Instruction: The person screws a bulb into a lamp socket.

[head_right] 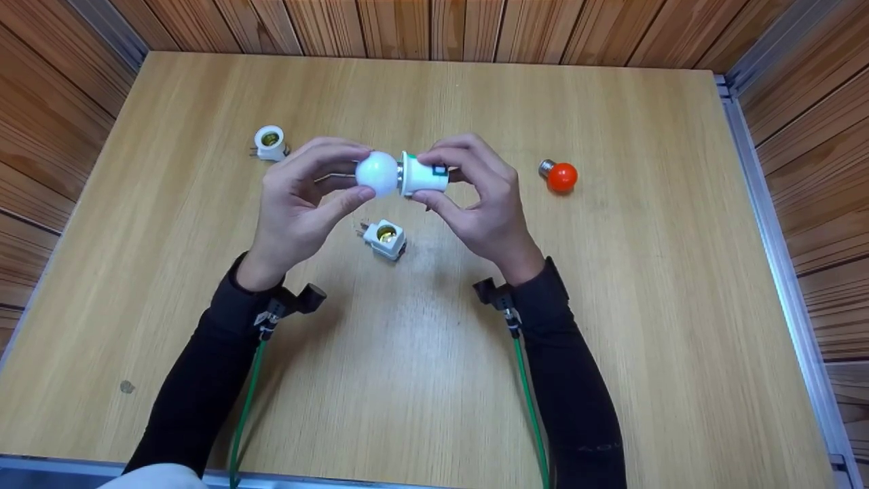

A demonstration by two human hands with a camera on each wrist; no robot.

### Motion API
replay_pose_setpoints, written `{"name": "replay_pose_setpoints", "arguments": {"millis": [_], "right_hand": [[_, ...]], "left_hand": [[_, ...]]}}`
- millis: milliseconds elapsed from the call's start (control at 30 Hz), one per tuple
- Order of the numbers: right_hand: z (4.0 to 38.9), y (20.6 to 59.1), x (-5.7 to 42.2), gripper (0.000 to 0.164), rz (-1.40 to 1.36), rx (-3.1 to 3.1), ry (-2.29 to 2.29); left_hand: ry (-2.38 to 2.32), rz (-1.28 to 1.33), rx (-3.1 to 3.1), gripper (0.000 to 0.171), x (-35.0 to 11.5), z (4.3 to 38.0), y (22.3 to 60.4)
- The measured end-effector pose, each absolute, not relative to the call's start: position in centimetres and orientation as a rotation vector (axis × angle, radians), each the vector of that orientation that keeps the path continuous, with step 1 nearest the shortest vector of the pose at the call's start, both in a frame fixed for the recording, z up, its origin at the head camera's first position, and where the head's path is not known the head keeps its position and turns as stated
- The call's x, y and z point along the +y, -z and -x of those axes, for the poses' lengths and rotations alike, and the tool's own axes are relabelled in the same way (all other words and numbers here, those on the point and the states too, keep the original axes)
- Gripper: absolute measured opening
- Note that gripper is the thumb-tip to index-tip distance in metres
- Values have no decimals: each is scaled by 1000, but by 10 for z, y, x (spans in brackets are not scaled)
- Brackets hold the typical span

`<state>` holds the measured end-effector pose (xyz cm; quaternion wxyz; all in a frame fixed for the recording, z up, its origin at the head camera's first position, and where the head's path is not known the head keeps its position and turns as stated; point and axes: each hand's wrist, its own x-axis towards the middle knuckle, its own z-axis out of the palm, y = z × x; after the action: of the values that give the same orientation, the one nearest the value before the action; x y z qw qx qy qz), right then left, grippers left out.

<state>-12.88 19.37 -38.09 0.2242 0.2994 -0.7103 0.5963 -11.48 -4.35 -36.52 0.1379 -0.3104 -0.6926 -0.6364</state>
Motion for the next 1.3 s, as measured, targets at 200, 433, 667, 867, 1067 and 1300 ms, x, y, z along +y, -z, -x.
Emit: {"name": "replay_pose_setpoints", "arguments": {"millis": [200,433,667,867,1067,1300], "right_hand": [[129,380,194,36,-839,-1966,-1635],[129,380,196,34,-852,-1975,-1660],[129,380,197,33,-850,-2012,-1652],[129,380,196,33,-850,-1996,-1664],[129,380,194,34,-833,-1963,-1682],[128,380,193,35,-825,-1966,-1655]], "left_hand": [[1795,930,-1997,36,-44,115,365],[1685,979,-2002,35,-46,117,365],[1592,1022,-2027,32,-47,117,366],[1644,1009,-2028,36,-46,117,366],[1751,955,-2027,43,-46,117,365],[1822,912,-2093,50,-47,117,365]]}}
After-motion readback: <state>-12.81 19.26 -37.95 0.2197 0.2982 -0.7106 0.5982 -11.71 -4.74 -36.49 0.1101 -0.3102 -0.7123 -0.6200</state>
